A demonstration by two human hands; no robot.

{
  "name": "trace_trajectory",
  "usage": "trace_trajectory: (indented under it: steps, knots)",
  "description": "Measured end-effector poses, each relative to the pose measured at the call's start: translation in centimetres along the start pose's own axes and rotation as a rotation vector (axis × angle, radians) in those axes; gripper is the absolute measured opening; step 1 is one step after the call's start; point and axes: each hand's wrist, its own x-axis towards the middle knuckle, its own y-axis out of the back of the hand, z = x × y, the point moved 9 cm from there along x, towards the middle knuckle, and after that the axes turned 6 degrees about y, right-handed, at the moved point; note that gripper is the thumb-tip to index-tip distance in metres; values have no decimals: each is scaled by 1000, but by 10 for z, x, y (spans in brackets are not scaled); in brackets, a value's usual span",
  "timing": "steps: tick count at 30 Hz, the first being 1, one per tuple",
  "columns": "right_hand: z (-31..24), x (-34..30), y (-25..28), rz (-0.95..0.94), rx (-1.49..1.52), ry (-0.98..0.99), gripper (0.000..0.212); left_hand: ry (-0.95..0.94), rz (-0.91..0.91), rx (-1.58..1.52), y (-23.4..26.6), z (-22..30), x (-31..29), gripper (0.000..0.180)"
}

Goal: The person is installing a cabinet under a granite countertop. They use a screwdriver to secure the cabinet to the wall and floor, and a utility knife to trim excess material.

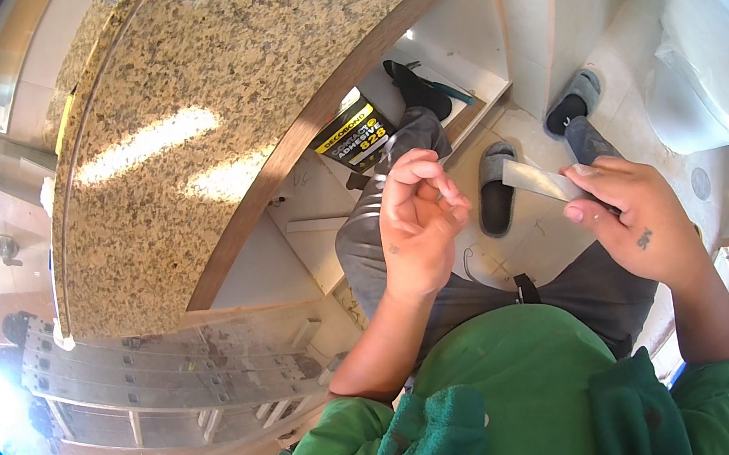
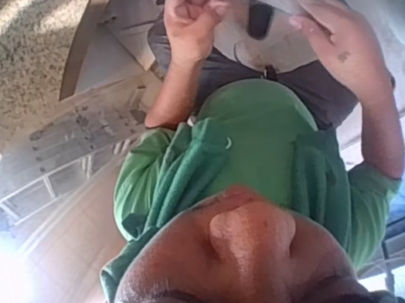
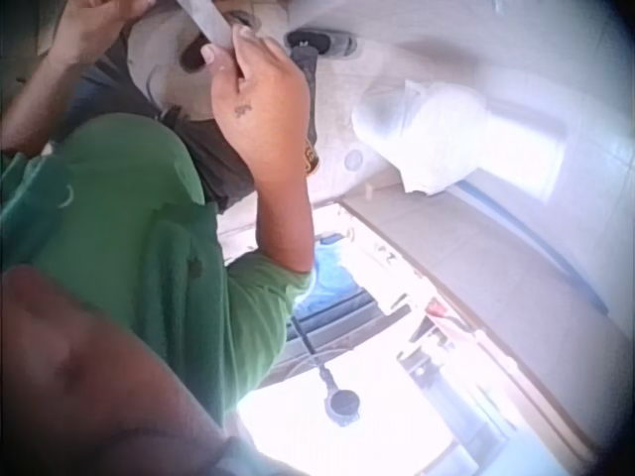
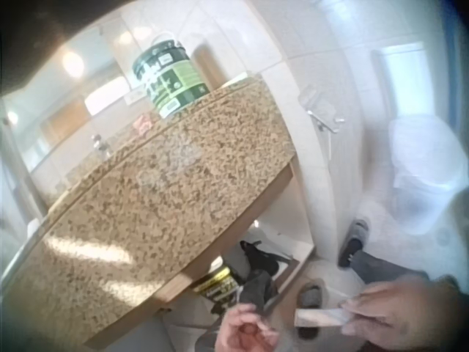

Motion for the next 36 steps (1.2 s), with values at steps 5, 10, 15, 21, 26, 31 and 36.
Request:
trace_trajectory:
  steps: [5,10,15,21,26,31,36]
  knots:
    - [35,-16,-9,163,136,79,29,137,-103,-347,-4,-2,4,67]
    - [76,-29,-34,7,307,-307,33,142,-161,-389,-5,1,4,71]
    - [104,-47,-53,19,486,-453,34,143,-171,-378,-8,2,4,70]
    - [119,-60,-66,94,634,-505,36,146,-203,-372,-11,2,4,69]
    - [140,-70,-82,153,800,-576,35,127,-172,-341,-15,2,2,55]
    - [178,-90,-110,271,1053,-740,36,134,-232,-102,-25,-5,-3,31]
    - [202,-105,-134,292,1210,-852,33,202,-216,279,-21,-30,-15,17]
